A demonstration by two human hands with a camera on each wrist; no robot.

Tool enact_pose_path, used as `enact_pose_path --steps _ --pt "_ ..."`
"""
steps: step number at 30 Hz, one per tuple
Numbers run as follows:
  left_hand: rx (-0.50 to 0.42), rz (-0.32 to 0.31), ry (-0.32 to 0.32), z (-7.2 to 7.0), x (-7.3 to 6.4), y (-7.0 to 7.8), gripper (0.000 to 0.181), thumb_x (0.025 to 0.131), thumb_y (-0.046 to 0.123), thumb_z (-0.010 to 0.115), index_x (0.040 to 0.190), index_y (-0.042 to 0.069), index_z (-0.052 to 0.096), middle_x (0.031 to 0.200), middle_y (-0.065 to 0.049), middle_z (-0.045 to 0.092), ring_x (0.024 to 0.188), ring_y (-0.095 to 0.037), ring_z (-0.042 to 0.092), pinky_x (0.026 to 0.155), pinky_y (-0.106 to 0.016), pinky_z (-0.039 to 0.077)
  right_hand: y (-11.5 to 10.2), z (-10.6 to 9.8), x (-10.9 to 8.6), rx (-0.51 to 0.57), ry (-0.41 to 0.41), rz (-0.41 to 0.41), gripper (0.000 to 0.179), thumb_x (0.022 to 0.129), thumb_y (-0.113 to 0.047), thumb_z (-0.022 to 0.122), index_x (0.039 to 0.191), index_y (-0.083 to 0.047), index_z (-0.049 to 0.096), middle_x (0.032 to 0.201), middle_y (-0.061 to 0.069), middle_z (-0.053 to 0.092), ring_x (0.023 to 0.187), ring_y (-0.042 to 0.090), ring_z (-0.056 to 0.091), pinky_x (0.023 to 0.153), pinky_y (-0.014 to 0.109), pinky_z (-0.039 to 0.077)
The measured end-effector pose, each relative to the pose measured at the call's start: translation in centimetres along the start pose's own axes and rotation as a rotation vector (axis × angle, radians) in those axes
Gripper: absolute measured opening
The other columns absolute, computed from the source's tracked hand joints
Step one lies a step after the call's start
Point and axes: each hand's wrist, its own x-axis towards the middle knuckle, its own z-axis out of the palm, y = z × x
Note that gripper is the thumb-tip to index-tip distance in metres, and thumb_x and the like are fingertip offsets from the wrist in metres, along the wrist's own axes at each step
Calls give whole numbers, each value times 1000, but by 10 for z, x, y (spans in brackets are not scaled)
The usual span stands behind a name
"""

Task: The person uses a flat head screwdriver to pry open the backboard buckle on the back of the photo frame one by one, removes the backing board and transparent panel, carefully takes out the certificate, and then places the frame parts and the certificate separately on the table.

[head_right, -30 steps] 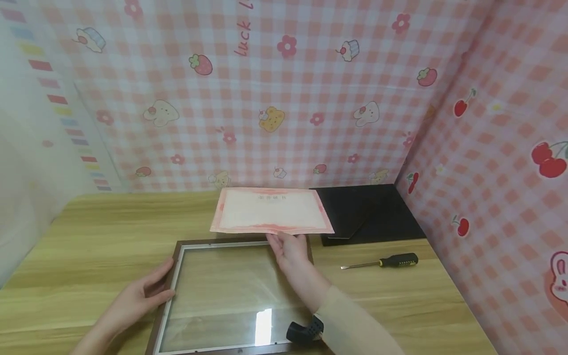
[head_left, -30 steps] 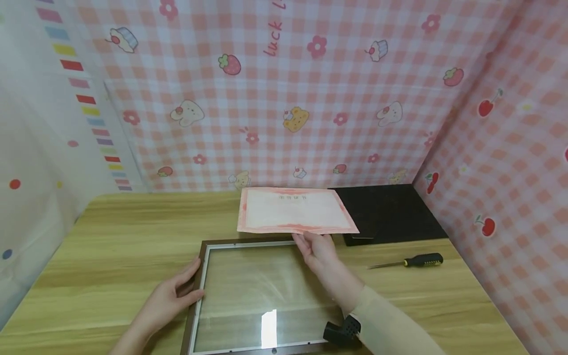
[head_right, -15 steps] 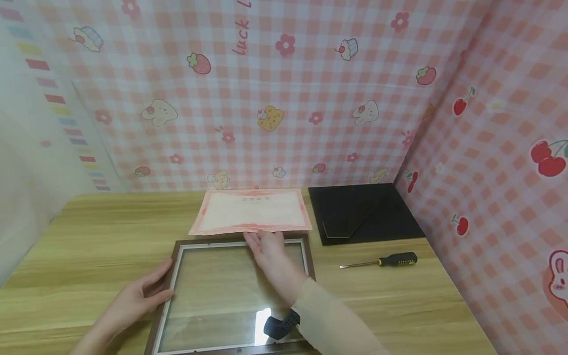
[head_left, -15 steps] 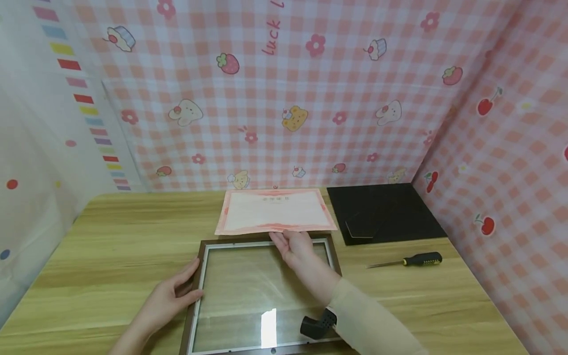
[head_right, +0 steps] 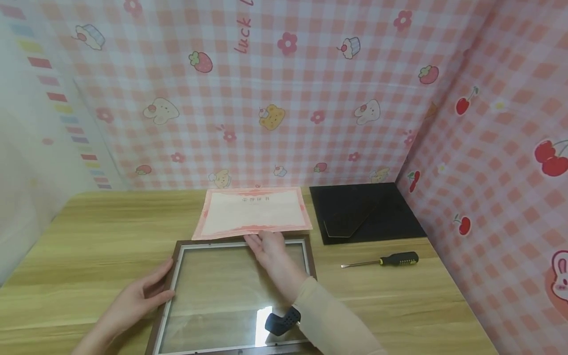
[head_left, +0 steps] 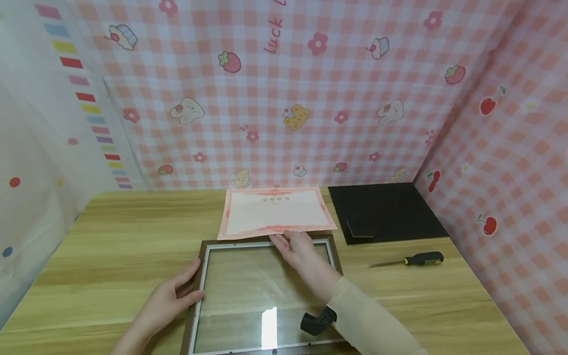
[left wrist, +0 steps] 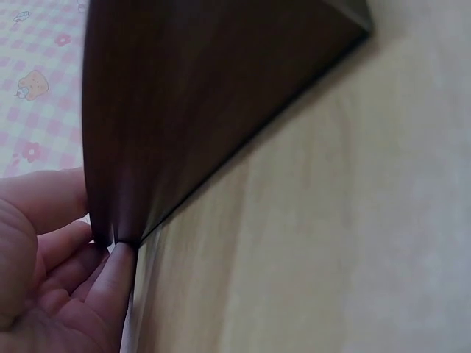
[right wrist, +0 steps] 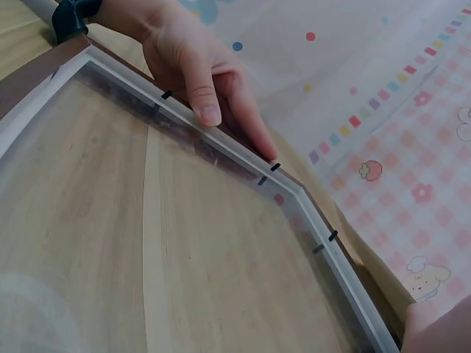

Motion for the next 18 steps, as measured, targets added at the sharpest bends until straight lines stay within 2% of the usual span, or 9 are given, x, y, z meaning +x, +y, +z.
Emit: enact_pose_path --steps 5,12,15,18 --pt "-13 -3 -1 0 0 0 75 90 17 75 151 -1 35 158 -20 27 142 -38 24 95 -13 40 -6 -3 -4 -19 -12 66 49 104 8 33 151 12 20 149 36 32 137 43 37 108 42 40" --pt "7 4 5 1 -3 2 75 89 16 75 150 -3 36 157 -22 28 140 -37 26 95 -14 41 -13 -8 -14 -28 -57 134 56 104 5 34 155 8 10 156 33 16 140 42 34 110 42 37" --pt "14 -3 8 1 -4 3 75 89 16 76 150 -2 36 156 -21 28 140 -36 27 95 -14 41 -16 -10 -22 -43 -105 154 57 104 6 32 154 9 5 155 35 16 140 43 32 111 42 36" --pt "9 -9 7 1 -4 4 75 89 16 76 150 -2 36 157 -21 28 140 -36 27 96 -15 41 -21 -12 -31 -70 -164 189 56 104 5 32 153 11 5 154 35 22 141 43 30 112 44 33"
